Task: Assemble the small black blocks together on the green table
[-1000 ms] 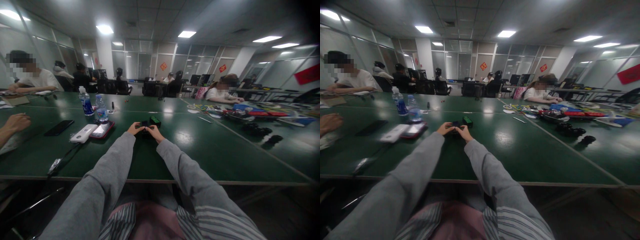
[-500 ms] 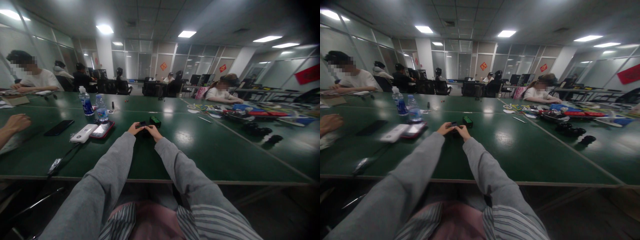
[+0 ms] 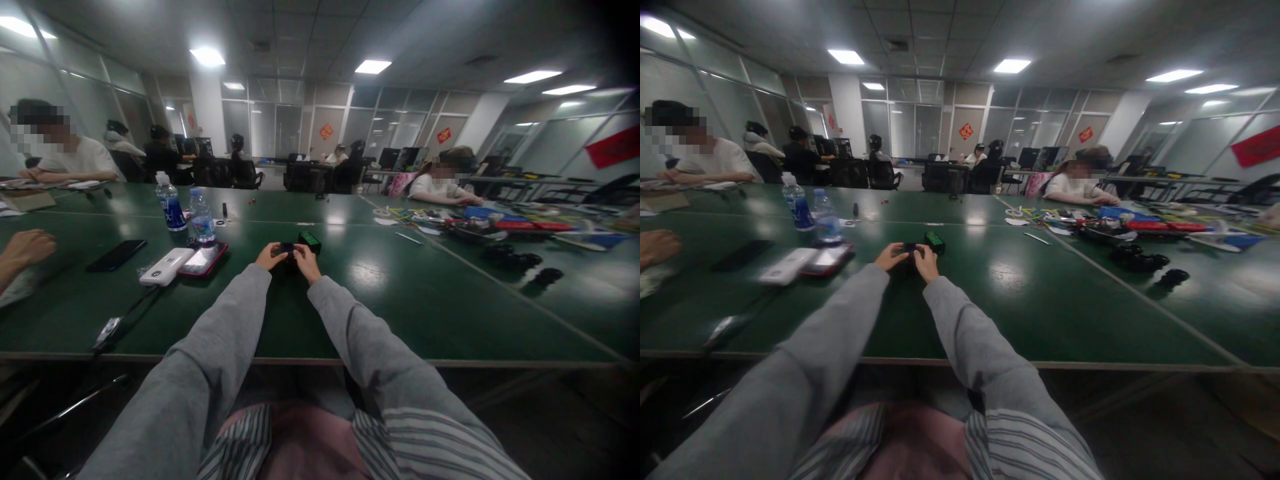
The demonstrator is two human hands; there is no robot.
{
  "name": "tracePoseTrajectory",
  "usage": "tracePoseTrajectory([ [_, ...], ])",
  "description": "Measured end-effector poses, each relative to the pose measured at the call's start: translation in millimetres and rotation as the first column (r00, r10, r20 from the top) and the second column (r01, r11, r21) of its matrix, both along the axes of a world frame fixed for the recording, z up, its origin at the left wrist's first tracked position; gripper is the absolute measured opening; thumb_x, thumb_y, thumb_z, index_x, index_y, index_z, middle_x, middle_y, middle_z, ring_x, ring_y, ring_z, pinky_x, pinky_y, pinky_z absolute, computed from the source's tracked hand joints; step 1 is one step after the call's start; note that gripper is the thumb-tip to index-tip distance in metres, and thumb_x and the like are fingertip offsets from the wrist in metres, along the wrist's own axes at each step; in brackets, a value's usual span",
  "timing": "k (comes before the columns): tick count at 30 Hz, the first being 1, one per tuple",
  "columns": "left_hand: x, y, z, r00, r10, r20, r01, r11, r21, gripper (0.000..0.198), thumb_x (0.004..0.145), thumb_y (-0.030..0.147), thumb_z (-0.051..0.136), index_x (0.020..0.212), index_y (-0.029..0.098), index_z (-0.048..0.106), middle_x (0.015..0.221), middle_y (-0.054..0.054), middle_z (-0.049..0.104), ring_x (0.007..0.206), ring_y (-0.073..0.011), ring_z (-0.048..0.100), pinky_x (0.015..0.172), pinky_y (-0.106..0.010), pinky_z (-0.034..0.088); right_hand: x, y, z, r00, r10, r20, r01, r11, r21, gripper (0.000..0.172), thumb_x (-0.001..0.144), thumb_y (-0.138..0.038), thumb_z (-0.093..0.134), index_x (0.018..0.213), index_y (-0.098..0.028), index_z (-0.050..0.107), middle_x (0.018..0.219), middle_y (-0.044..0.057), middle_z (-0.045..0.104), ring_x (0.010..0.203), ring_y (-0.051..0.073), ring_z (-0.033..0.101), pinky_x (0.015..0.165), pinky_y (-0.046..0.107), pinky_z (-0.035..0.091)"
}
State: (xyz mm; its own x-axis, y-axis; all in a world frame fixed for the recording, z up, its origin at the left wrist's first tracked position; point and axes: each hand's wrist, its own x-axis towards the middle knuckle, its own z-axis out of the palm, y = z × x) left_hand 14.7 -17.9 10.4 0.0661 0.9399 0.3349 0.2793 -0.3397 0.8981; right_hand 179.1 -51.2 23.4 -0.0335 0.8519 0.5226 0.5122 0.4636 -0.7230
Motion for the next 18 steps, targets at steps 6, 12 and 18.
tracePoseTrajectory([
  [6, -6, 3, -2.1, 0.997, 0.072, -0.027, -0.070, 0.996, 0.052, 0.050, 0.069, 0.033, 0.071, 0.113, 0.016, 0.055, 0.116, -0.013, 0.056, 0.102, -0.0223, 0.056, 0.088, -0.040, 0.046, -2, -7, 3.4, 0.974, -0.003, 0.225, -0.013, 0.997, 0.071, 0.031, 0.087, -0.032, 0.041, 0.108, -0.022, 0.062, 0.114, 0.005, 0.058, 0.111, 0.019, 0.044, 0.097, 0.037, 0.036],
  [12, -7, 2, -0.2, 0.996, 0.069, -0.061, -0.061, 0.989, 0.133, 0.047, 0.072, 0.035, 0.066, 0.114, 0.016, 0.055, 0.117, -0.012, 0.054, 0.109, -0.0231, 0.052, 0.091, -0.040, 0.044, 6, -11, 11.2, 0.939, -0.125, 0.321, 0.092, 0.989, 0.116, 0.039, 0.091, -0.042, 0.033, 0.121, -0.028, 0.054, 0.129, 0.003, 0.049, 0.121, 0.021, 0.034, 0.100, 0.042, 0.031],
  [18, -1, -10, 4.3, 0.980, 0.065, -0.187, -0.030, 0.982, 0.185, 0.061, 0.063, 0.048, 0.072, 0.115, 0.021, 0.056, 0.128, -0.011, 0.045, 0.123, -0.0283, 0.040, 0.106, -0.046, 0.029, 39, 1, 6.0, 0.862, -0.268, 0.431, 0.234, 0.963, 0.131, 0.046, 0.089, -0.037, 0.038, 0.133, -0.025, 0.039, 0.145, 0.005, 0.027, 0.134, 0.026, 0.016, 0.105, 0.049, 0.019],
])
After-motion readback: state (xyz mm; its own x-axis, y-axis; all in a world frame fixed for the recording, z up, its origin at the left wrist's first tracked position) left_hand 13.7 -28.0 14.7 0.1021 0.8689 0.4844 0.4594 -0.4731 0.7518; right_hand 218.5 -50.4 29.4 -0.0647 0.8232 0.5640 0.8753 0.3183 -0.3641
